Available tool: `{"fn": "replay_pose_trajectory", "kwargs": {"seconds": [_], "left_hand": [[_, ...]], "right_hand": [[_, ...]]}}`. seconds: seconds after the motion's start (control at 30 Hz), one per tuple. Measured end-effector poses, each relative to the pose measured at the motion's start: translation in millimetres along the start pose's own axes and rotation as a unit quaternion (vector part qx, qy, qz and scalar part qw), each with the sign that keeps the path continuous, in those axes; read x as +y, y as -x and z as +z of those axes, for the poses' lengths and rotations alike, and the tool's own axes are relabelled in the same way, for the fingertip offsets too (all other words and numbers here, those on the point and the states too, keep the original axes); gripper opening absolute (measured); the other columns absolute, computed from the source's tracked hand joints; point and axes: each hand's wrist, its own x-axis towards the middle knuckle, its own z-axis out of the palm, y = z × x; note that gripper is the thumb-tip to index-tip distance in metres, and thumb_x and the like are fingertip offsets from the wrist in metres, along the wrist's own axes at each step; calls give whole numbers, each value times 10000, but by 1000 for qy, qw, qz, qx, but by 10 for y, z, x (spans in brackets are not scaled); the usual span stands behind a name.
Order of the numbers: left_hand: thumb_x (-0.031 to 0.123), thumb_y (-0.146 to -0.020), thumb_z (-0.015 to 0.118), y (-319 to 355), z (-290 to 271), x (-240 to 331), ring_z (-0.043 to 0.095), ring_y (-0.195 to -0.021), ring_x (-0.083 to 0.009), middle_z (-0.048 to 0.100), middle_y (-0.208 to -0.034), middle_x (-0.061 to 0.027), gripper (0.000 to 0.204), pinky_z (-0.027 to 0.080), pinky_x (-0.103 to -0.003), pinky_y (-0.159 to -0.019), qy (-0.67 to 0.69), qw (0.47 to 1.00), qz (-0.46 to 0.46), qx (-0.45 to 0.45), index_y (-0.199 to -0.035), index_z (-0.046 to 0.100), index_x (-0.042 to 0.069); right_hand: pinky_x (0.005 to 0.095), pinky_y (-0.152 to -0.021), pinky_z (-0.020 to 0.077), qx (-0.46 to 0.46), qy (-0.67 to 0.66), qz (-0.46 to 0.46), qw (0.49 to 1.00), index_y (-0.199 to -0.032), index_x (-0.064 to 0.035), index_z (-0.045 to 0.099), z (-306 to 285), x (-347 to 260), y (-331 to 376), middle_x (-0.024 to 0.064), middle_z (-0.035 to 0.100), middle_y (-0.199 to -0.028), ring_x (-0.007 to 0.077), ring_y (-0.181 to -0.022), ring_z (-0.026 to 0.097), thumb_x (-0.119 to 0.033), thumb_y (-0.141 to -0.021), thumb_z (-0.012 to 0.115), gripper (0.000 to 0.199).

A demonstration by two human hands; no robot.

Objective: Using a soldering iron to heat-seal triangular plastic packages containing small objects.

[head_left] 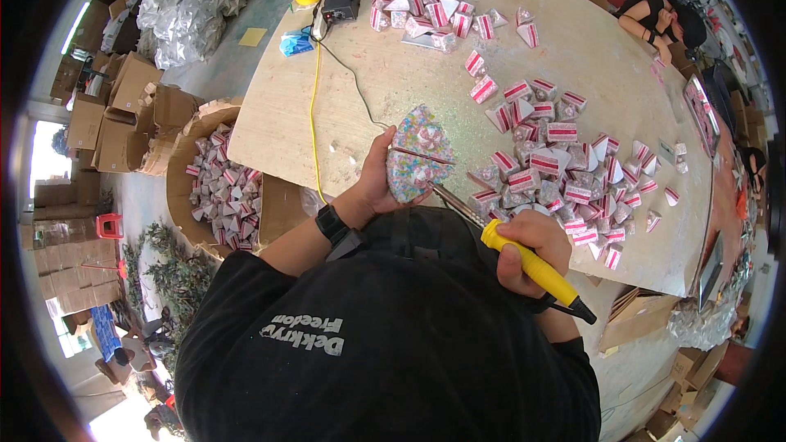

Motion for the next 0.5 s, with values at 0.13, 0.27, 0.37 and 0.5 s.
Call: {"fn": "replay_pose_trajectory", "kwargs": {"seconds": [0.13, 0.27, 0.37, 0.5], "left_hand": [[652, -921, 364, 6, 47, 6, 630, -694, -258, 659, -1062, -142, 650, 485, -355, -469, -4, 1000, 1, -12, -1254, 551, 125], [655, -914, 332, -26, 140, 37, 532, -466, -221, 620, -1209, -199, 674, 394, -272, -348, 36, 999, 9, 7, -1325, 504, 150], [640, -915, 341, -39, -22, 97, 465, -438, -208, 611, -1219, -196, 657, 346, -266, -330, 58, 998, 26, -10, -1307, 522, 144], [626, -915, 365, 143, -154, 244, 458, -511, -203, 643, -1114, -134, 623, 321, -260, -355, 58, 998, 36, 4, -1243, 561, 134]], "right_hand": [[332, -577, 492, -20, 5, 40, 999, -893, -60, 670, -16, -10, 21, 88, 644, -729, 267, -620, 619, -189, -811, 694, 155], [303, -583, 476, 58, 11, 36, 998, -919, -17, 637, 30, 47, 74, 111, 625, -769, 214, -612, 589, -197, -847, 630, 194], [257, -535, 426, 121, 2, 76, 990, -939, 7, 597, 86, 25, 85, 109, 601, -795, 132, -564, 524, -210, -886, 562, 227], [256, -583, 413, 167, -25, 160, 973, -959, 6, 600, 145, 111, 159, 94, 598, -807, 140, -624, 516, -199, -894, 563, 218]]}}
